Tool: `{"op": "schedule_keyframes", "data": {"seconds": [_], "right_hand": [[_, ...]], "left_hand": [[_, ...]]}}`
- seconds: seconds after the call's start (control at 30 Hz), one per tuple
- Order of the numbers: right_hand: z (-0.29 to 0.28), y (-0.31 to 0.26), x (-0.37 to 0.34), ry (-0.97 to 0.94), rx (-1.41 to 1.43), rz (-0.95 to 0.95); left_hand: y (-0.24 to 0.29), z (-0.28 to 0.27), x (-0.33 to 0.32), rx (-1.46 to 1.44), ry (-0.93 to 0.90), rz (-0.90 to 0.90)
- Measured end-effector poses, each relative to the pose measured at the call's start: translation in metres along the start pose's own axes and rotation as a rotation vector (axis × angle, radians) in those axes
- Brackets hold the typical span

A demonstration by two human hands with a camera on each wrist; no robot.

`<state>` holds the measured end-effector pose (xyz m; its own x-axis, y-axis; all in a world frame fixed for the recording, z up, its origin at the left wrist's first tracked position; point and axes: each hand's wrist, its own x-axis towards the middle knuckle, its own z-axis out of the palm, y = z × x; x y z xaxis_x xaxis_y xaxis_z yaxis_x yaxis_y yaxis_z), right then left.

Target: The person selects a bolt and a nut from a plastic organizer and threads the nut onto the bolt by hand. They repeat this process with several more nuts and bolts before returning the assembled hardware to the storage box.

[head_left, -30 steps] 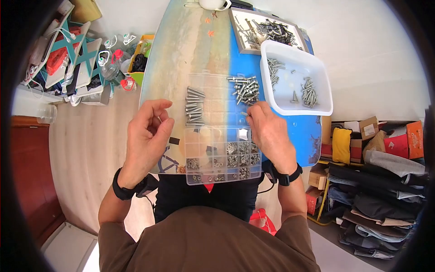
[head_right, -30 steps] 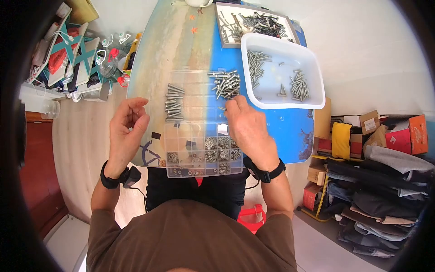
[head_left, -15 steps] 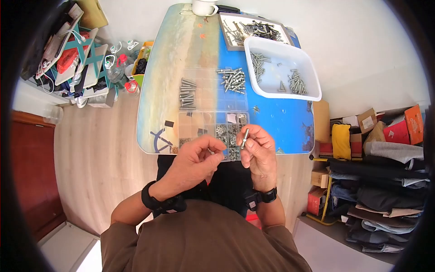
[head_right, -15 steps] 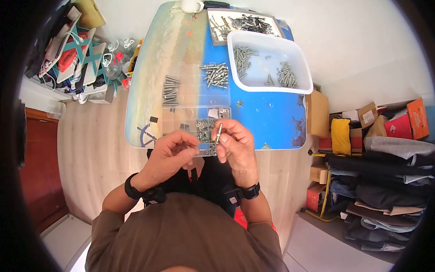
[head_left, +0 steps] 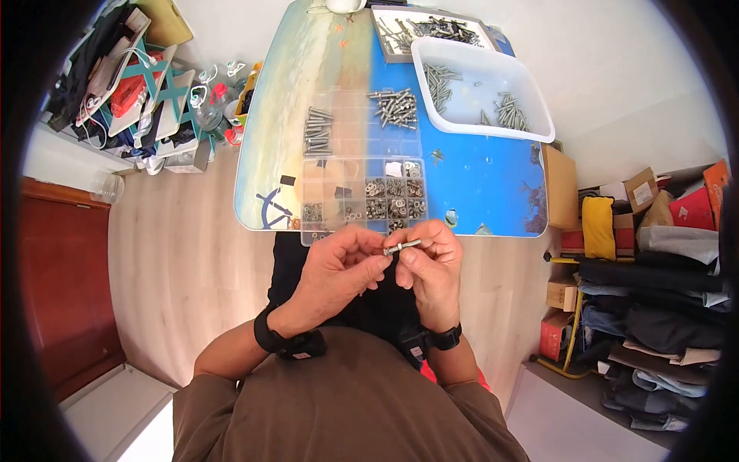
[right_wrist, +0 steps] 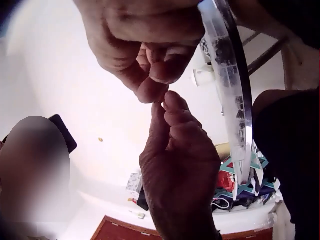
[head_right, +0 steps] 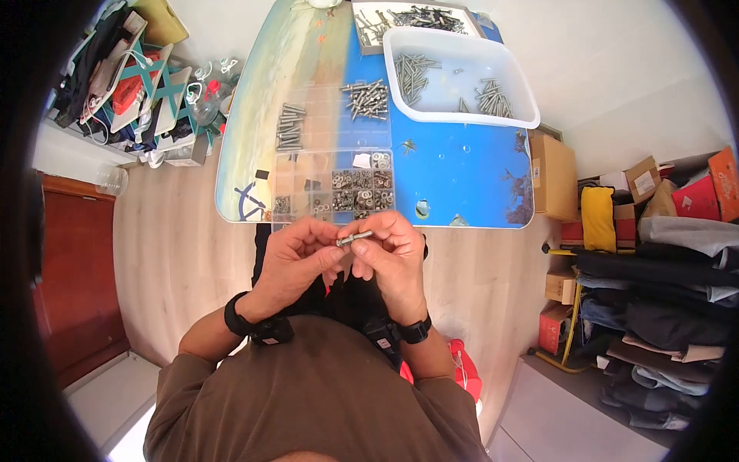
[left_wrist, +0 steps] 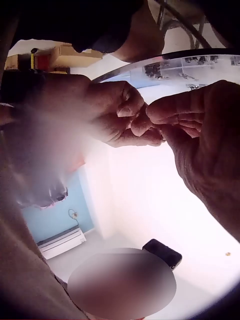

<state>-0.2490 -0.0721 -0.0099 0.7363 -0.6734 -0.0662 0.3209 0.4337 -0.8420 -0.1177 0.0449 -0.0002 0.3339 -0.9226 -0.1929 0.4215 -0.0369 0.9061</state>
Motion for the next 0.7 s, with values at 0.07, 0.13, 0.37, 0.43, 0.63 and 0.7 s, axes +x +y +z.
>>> {"op": "schedule_keyframes", "data": {"seconds": [0.07,0.13,0.37,0.43,0.63,0.7], "right_hand": [[-0.002,0.002,-0.004,0.004,-0.042,-0.016],[-0.007,0.004,-0.004,-0.033,-0.093,-0.048],[-0.011,0.009,-0.01,-0.094,-0.188,-0.168],[-0.01,0.007,-0.01,-0.057,-0.237,-0.18],[-0.013,0.005,-0.007,-0.075,-0.235,-0.179],[-0.012,0.001,-0.006,-0.078,-0.251,-0.154]], "left_hand": [[-0.003,0.0,-0.002,-0.001,0.019,-0.014],[-0.003,0.003,-0.003,-0.018,0.033,-0.03],[-0.004,0.001,-0.001,-0.015,0.043,-0.055],[-0.004,0.001,-0.001,-0.007,0.041,-0.051],[-0.007,-0.002,0.001,0.124,0.024,0.047],[-0.008,-0.003,0.001,0.152,0.02,0.085]]}}
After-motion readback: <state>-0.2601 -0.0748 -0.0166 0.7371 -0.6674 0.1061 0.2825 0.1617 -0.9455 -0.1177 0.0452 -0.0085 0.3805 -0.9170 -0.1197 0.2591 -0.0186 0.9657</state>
